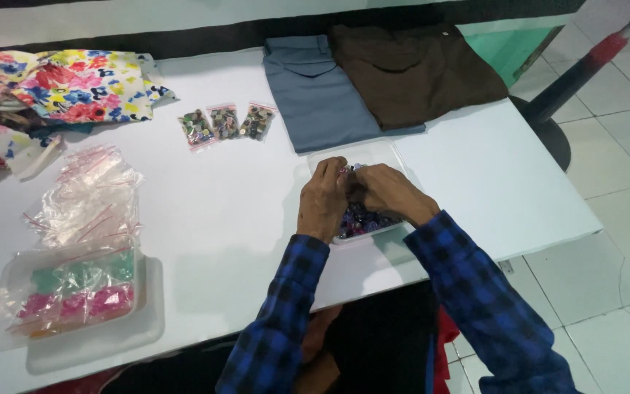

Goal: Sorting various colored buttons from a tray and placing them into small plastic bags.

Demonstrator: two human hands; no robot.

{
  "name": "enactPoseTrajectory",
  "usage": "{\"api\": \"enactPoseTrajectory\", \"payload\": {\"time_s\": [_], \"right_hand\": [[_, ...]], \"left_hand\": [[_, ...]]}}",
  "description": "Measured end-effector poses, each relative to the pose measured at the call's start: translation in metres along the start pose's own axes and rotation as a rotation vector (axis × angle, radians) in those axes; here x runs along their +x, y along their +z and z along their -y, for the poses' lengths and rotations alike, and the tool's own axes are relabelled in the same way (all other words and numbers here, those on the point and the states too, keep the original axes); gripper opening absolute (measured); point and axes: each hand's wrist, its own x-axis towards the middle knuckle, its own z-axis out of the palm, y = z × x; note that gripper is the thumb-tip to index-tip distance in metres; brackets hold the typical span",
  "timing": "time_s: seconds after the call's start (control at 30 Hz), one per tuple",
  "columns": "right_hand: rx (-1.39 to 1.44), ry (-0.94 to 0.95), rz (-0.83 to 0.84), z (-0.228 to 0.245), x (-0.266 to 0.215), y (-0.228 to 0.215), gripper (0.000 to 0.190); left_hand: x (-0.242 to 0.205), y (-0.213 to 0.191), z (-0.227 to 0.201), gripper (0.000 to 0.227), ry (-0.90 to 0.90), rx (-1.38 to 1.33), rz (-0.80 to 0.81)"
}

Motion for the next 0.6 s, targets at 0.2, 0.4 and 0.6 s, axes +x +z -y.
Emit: {"api": "enactPoseTrajectory", "payload": {"time_s": [0.2,0.4,0.6], "right_hand": [[0.202,-0.076,-0.341,-0.02,-0.018,0.0,0.025],[0.245,-0.108,-0.518,-0.024,-0.021,0.007,0.023],[0.12,-0.168,-0.654,0.005,-0.03,0.001,0.014]], "left_hand": [[0.001,0.009,0.003,0.02,0.08,0.064,-0.053],[0.005,0.008,0.004,0.016,0.229,0.122,-0.067],[0.003,-0.009,-0.006,0.015,0.332,0.124,-0.273]]}}
